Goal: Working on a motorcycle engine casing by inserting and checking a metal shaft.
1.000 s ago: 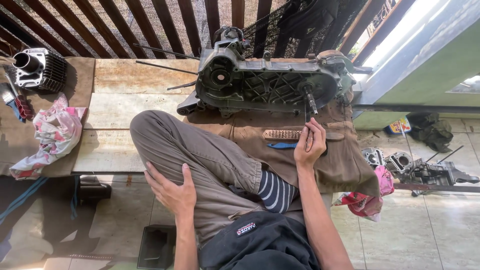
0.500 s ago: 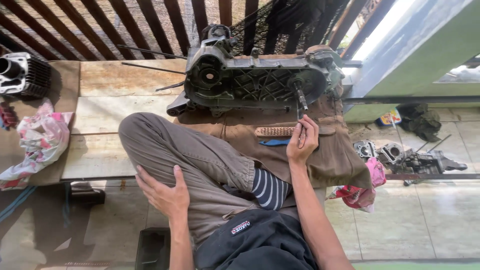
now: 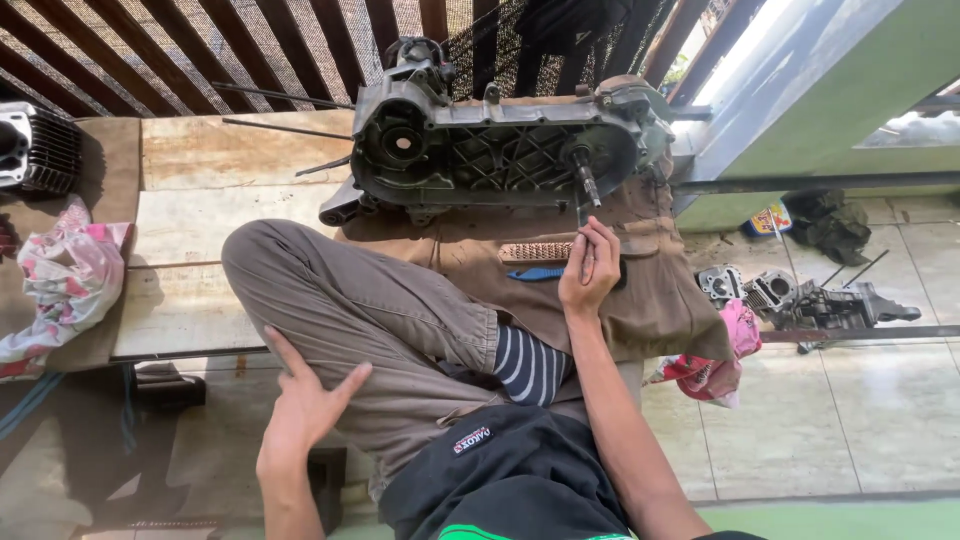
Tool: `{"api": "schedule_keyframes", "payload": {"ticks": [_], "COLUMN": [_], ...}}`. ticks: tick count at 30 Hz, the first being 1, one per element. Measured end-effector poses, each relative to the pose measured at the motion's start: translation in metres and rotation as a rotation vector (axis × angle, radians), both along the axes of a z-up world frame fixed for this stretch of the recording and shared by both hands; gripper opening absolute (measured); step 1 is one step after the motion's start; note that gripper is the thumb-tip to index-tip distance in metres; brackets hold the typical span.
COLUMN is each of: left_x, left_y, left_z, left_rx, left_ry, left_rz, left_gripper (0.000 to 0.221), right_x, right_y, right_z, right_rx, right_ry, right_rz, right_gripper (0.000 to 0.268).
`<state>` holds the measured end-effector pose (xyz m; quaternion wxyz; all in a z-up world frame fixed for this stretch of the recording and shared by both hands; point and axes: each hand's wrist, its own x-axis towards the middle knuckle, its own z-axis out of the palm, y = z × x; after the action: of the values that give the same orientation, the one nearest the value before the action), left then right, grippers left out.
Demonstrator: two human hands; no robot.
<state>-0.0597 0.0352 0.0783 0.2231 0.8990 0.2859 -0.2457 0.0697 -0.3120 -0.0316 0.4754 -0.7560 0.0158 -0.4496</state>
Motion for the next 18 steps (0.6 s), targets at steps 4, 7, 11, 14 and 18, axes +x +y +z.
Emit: {"api": "schedule_keyframes", "payload": {"ticks": [4, 7, 11, 14, 18], "left_x": [-0.005, -0.01, -0.012, -0.005, -0.007], "left_y": [-0.012, -0.026, -0.034, -0.036, -0.039], "left_z": [0.002, -0.001, 0.001, 0.001, -0.011], "left_rx": [0.051, 0.055, 0.015, 0.021, 0.047], "left_ry": [0.111, 0.031, -0.017, -0.043, -0.126], "left_rz": [-0.126, -0.049, 0.058, 0.06, 0.067], "left_gripper": [0.157, 0.168, 0.165, 0.165, 0.167], "right_x": [0.001, 0.0, -0.001, 0.006, -0.001], "right_y": [-0.002, -0.001, -0.002, -0.001, -0.002], "right_z": [0.002, 0.0, 0.004, 0.005, 0.008], "right_rx": [-0.001, -0.001, -0.011, -0.019, -0.011], "right_ry": [-0.007, 0.014, -0.01, -0.016, -0.013], "right_rz": [-0.002, 0.04, -0.001, 0.033, 0.002], "right_gripper": [0.013, 0.012, 0.012, 0.012, 0.012]}}
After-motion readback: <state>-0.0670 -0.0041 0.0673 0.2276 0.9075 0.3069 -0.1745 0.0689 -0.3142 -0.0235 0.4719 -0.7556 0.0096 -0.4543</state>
